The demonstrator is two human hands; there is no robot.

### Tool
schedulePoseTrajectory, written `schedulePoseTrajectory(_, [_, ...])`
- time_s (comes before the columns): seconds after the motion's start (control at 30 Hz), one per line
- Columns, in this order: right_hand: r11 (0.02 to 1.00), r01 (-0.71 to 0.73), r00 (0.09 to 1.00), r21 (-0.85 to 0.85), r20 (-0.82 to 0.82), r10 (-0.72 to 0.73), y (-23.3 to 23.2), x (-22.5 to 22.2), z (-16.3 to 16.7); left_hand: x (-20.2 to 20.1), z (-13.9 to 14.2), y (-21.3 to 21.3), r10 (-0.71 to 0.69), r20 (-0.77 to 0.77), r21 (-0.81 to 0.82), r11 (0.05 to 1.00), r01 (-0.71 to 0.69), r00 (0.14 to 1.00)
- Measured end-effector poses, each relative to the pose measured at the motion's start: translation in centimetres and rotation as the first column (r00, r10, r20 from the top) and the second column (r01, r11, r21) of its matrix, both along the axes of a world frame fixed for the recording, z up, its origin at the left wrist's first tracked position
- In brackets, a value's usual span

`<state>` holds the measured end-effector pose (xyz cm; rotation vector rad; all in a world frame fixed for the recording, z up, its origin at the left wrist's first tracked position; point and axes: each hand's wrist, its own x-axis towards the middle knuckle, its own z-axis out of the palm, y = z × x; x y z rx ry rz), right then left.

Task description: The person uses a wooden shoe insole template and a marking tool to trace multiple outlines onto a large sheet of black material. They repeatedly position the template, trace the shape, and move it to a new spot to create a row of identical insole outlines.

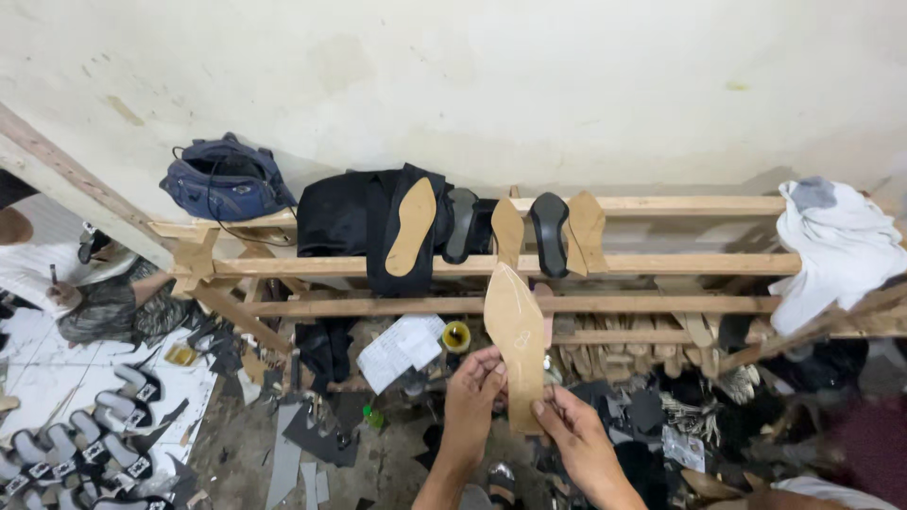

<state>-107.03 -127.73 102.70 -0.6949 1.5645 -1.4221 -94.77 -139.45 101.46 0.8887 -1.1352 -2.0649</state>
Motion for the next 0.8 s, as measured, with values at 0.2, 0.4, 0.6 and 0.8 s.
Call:
schedulePoseTrajectory(0.2, [0.966, 0.206, 0.976, 0.158, 0.032, -0.214, -4.0, -6.4, 1.1, -6.0, -4.9, -11.1, 0.065, 0.011, -0.228, 0.972, -0.060, 0.998])
schedulePoseTrajectory(0.4, [0.915, 0.355, 0.932, 0.191, 0.000, -0.362, -7.3, -10.8, 0.3, -14.5, -12.1, -21.6, 0.120, 0.313, -0.455, 0.890, 0.038, 0.942])
schedulePoseTrajectory(0.6, [0.853, 0.479, 0.870, 0.207, 0.019, -0.493, -11.9, -12.9, -0.8, -21.5, -14.1, -26.4, 0.286, 0.384, -0.769, 0.625, 0.133, 0.878])
schedulePoseTrajectory(0.8, [0.847, 0.506, 0.861, 0.165, -0.041, -0.507, -16.8, -14.2, -2.2, -21.9, -12.7, -29.0, -0.008, 0.385, -0.350, 0.924, 0.155, 0.923])
